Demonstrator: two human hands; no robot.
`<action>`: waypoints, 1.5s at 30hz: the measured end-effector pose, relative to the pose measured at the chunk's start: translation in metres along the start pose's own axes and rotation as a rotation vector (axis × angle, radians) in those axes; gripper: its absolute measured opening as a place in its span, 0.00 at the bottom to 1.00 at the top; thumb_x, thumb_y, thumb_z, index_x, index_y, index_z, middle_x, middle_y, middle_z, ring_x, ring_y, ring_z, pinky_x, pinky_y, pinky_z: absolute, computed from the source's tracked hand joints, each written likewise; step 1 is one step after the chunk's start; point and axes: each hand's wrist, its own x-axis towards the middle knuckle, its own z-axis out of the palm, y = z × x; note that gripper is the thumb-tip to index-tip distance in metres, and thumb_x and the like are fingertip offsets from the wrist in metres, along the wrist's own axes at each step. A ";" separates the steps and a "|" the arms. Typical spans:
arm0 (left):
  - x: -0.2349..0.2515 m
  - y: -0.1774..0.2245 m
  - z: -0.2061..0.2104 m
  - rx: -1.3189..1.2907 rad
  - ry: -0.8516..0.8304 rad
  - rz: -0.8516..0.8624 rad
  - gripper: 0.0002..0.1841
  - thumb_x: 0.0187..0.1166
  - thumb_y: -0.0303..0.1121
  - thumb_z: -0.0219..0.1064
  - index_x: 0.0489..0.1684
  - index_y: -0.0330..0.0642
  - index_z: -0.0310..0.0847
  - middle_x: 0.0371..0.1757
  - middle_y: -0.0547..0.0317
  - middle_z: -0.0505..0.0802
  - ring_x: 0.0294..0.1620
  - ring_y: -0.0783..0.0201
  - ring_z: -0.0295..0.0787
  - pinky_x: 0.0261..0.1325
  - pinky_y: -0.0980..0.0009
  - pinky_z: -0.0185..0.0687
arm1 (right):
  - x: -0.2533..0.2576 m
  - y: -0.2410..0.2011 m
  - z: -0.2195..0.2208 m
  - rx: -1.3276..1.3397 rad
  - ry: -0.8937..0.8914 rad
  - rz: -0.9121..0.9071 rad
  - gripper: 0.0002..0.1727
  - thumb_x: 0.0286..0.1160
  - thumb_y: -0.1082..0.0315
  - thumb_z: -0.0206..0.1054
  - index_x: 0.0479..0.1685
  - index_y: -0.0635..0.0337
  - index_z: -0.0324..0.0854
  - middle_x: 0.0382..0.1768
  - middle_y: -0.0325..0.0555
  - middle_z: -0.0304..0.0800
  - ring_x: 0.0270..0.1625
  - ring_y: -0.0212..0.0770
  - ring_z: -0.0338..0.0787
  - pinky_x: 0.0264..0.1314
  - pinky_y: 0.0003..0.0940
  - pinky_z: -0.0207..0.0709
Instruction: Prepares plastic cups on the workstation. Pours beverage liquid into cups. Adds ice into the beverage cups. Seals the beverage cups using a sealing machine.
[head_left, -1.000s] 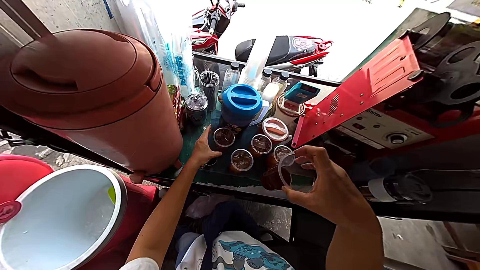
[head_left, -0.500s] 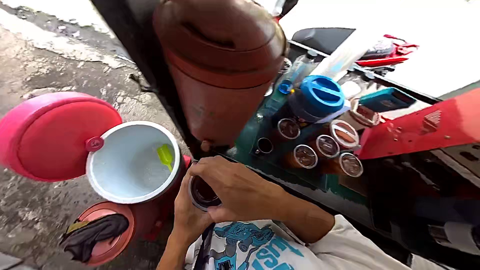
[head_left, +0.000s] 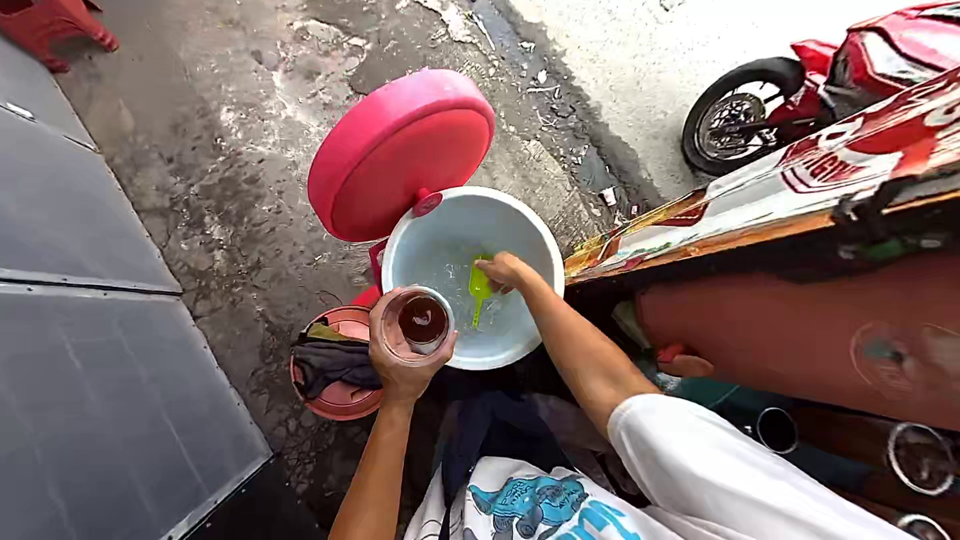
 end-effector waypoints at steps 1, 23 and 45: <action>0.005 -0.011 -0.002 -0.015 0.022 -0.013 0.52 0.43 0.37 0.92 0.74 0.27 0.66 0.67 0.41 0.88 0.71 0.48 0.85 0.79 0.50 0.81 | 0.028 0.016 0.023 0.054 -0.005 0.160 0.37 0.88 0.37 0.53 0.68 0.68 0.79 0.56 0.69 0.86 0.52 0.62 0.89 0.55 0.60 0.81; -0.012 -0.100 0.006 0.051 -0.021 -0.084 0.48 0.44 0.39 0.92 0.72 0.33 0.72 0.64 0.45 0.91 0.69 0.54 0.88 0.77 0.59 0.83 | 0.161 -0.051 0.101 -0.892 -0.109 -0.183 0.14 0.85 0.70 0.59 0.53 0.70 0.87 0.57 0.66 0.89 0.64 0.66 0.88 0.61 0.66 0.79; -0.031 -0.047 -0.006 -0.047 -0.129 0.003 0.49 0.45 0.40 0.92 0.74 0.36 0.72 0.64 0.44 0.91 0.68 0.51 0.88 0.76 0.55 0.85 | 0.008 -0.090 0.057 -0.664 -0.251 -0.186 0.22 0.88 0.55 0.54 0.46 0.68 0.84 0.48 0.65 0.88 0.56 0.64 0.89 0.54 0.68 0.77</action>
